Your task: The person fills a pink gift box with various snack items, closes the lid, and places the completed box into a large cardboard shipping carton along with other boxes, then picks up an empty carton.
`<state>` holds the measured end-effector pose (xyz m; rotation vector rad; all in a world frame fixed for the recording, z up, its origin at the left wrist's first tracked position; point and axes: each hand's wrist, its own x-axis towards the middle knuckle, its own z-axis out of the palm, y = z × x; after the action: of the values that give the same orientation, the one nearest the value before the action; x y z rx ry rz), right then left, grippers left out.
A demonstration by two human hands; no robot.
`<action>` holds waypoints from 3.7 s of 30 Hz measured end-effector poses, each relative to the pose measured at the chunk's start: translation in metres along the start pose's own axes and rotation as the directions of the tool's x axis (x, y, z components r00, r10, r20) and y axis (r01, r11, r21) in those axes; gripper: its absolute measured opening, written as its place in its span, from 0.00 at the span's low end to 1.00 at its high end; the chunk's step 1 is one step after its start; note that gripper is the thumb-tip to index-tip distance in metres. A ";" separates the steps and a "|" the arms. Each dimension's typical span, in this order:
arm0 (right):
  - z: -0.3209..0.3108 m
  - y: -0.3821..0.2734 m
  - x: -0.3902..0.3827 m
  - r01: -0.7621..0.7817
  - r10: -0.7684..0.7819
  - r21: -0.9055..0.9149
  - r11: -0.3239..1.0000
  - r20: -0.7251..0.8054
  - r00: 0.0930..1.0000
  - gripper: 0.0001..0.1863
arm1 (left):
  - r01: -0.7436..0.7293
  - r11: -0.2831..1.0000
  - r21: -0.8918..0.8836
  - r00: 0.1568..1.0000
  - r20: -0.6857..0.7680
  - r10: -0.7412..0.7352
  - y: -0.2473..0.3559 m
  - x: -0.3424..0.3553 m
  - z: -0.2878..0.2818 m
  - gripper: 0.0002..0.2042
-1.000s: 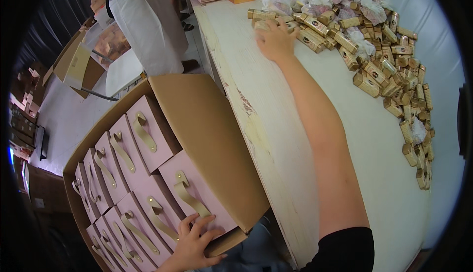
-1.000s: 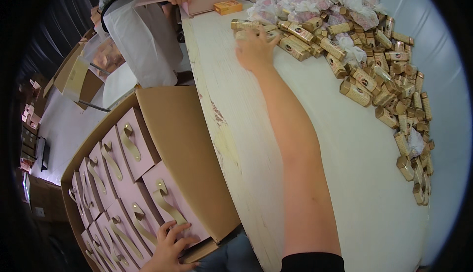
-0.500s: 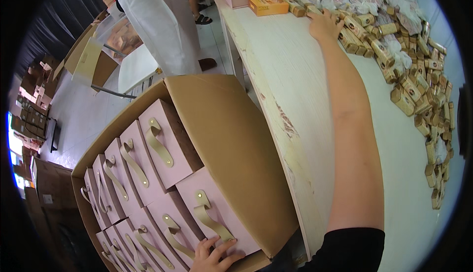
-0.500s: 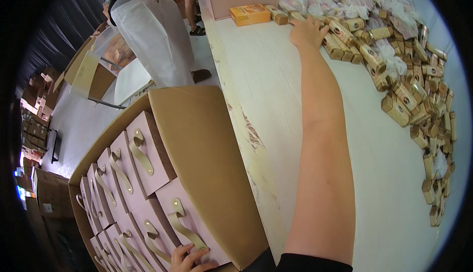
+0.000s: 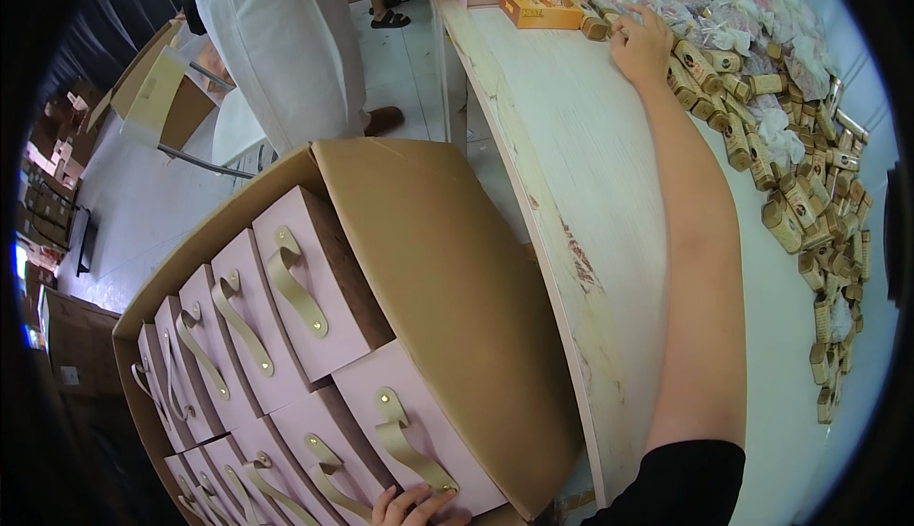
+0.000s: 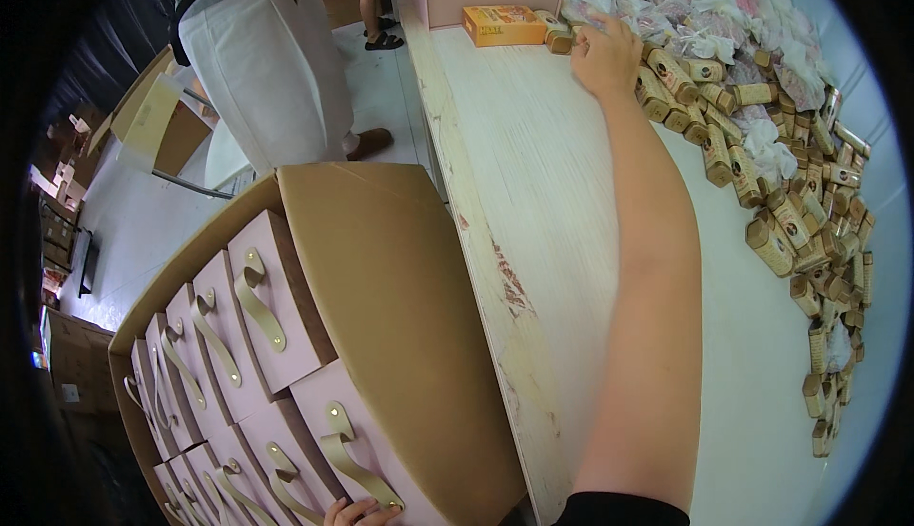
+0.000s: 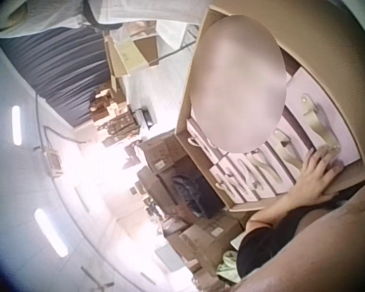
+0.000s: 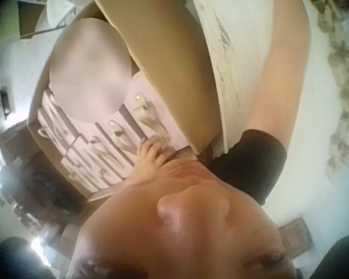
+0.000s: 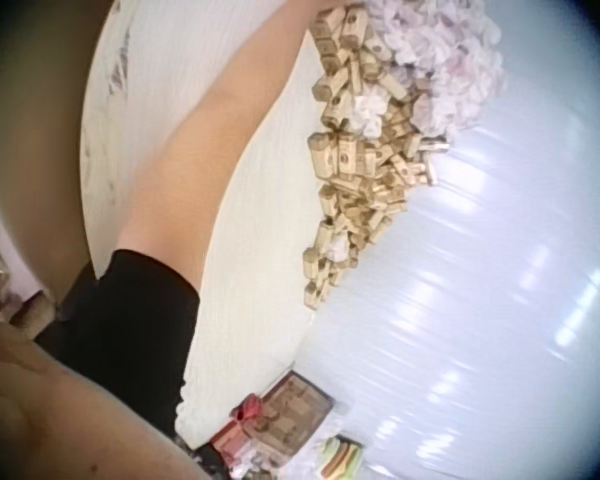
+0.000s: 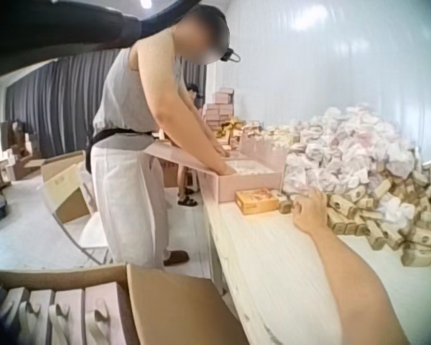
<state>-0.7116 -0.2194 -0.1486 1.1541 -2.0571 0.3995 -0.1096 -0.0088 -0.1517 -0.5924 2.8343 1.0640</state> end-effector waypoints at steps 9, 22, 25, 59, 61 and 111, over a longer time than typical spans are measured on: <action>0.016 -0.019 0.002 0.029 -0.016 -0.057 0.998 0.218 0.976 0.18 | 0.035 0.999 0.017 0.999 -0.007 -0.035 -0.001 0.001 0.002 0.21; -0.028 -0.031 -0.043 -0.062 0.054 0.083 0.995 0.099 0.994 0.11 | -0.034 0.999 -0.012 0.998 -0.053 0.033 -0.004 -0.014 0.004 0.35; -0.053 -0.013 -0.078 -0.046 0.041 0.136 0.990 0.041 0.998 0.09 | -0.098 0.995 0.032 0.988 -0.116 0.101 -0.003 -0.012 -0.001 0.25; -0.505 -0.097 -0.437 -0.047 -0.084 0.536 0.843 0.217 0.973 0.09 | -0.236 0.972 -0.018 0.923 -0.316 0.218 -0.034 -0.014 0.044 0.19; -0.504 -0.097 -0.436 -0.048 -0.086 0.539 0.841 0.221 0.971 0.09 | -0.226 0.974 -0.016 0.927 -0.312 0.210 -0.033 -0.015 0.043 0.19; -0.506 -0.094 -0.432 -0.124 -0.082 0.580 0.805 0.315 0.946 0.13 | -0.194 0.981 -0.029 0.933 -0.315 0.175 -0.022 -0.022 0.042 0.20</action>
<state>-0.2653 0.2822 -0.1231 1.6584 -2.3048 0.9800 -0.0843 0.0104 -0.1935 -0.5511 3.1961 1.1836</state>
